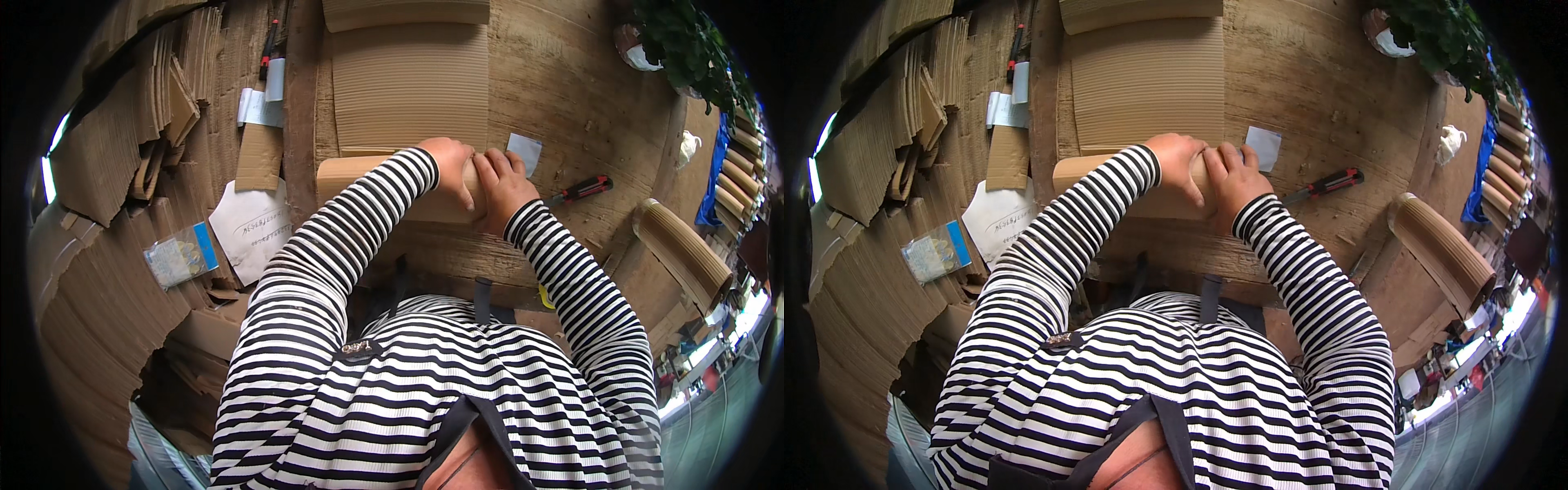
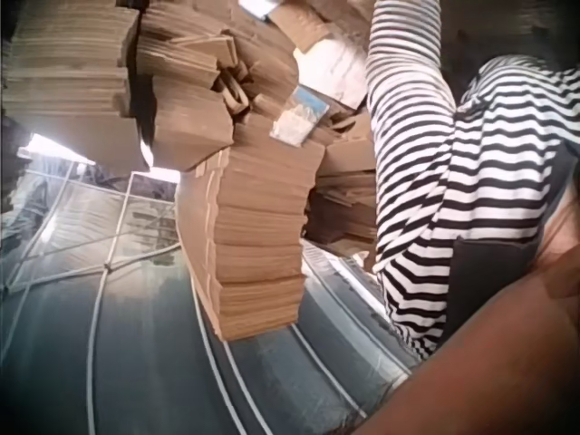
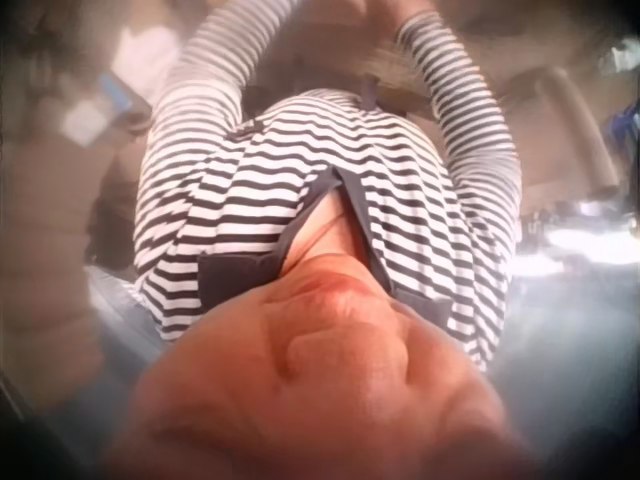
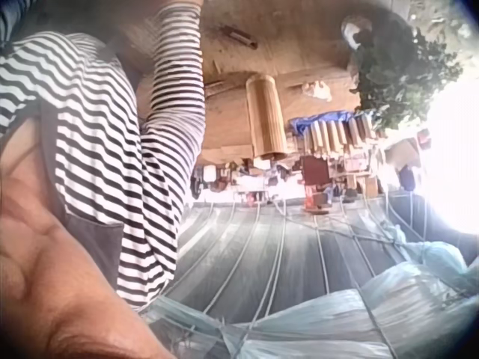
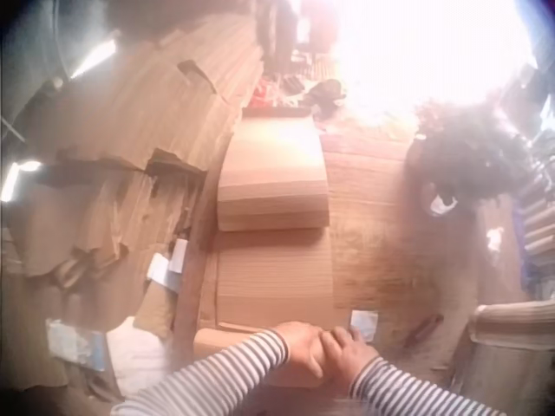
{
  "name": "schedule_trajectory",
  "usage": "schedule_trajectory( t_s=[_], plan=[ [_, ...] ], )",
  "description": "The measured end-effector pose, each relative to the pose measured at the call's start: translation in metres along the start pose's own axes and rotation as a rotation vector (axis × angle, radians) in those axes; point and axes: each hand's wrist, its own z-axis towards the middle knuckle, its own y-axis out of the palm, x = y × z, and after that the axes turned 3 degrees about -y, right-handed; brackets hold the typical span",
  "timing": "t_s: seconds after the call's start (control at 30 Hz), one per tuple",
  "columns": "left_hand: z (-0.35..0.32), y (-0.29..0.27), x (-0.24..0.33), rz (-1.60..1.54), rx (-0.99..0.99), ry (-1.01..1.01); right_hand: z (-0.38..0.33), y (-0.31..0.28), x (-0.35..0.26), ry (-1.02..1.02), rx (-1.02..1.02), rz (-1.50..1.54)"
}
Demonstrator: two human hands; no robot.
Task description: The person assembles cylindrical cardboard planters by wrapping corrugated cardboard around a plastic bottle, securing it with tape, and inserting a small potted plant. They repeat this process for multiple units and place the finished planters on a blue tarp.
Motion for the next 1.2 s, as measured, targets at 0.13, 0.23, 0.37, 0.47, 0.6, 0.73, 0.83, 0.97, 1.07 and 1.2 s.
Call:
schedule_trajectory(
  t_s=[0.13,0.23,0.37,0.47,0.6,0.73,0.83,0.97,1.07,1.2],
  plan=[
    [0.017,-0.015,-0.011,-0.087,-0.118,-0.003,0.018,-0.012,0.01,0.001,-0.054,0.014],
    [0.03,-0.027,-0.016,-0.113,-0.234,-0.011,0.03,-0.027,0.012,0.021,-0.155,0.029],
    [0.037,-0.034,-0.027,-0.295,-0.322,-0.052,0.048,-0.038,0.021,-0.001,-0.251,0.057],
    [0.024,-0.023,-0.02,-0.146,-0.095,-0.058,0.057,-0.036,0.03,-0.041,-0.268,0.073],
    [-0.023,0.005,0.031,0.361,0.279,-0.047,0.069,-0.054,0.035,0.01,-0.4,0.108],
    [-0.01,-0.025,0.022,0.273,0.157,-0.041,0.06,-0.039,0.052,0.033,-0.071,0.337],
    [0.004,-0.035,0.004,0.232,0.138,0.003,0.016,-0.003,0.036,0.13,0.331,0.401],
    [0.017,-0.047,-0.009,0.125,0.087,0.051,0.003,0.036,0.031,0.17,0.382,0.509],
    [0.031,-0.062,-0.013,0.028,-0.066,0.016,0.017,0.025,0.037,0.171,0.374,0.642],
    [0.044,-0.076,-0.022,-0.071,-0.195,-0.017,0.033,0.018,0.043,0.146,0.433,0.702]
  ],
)
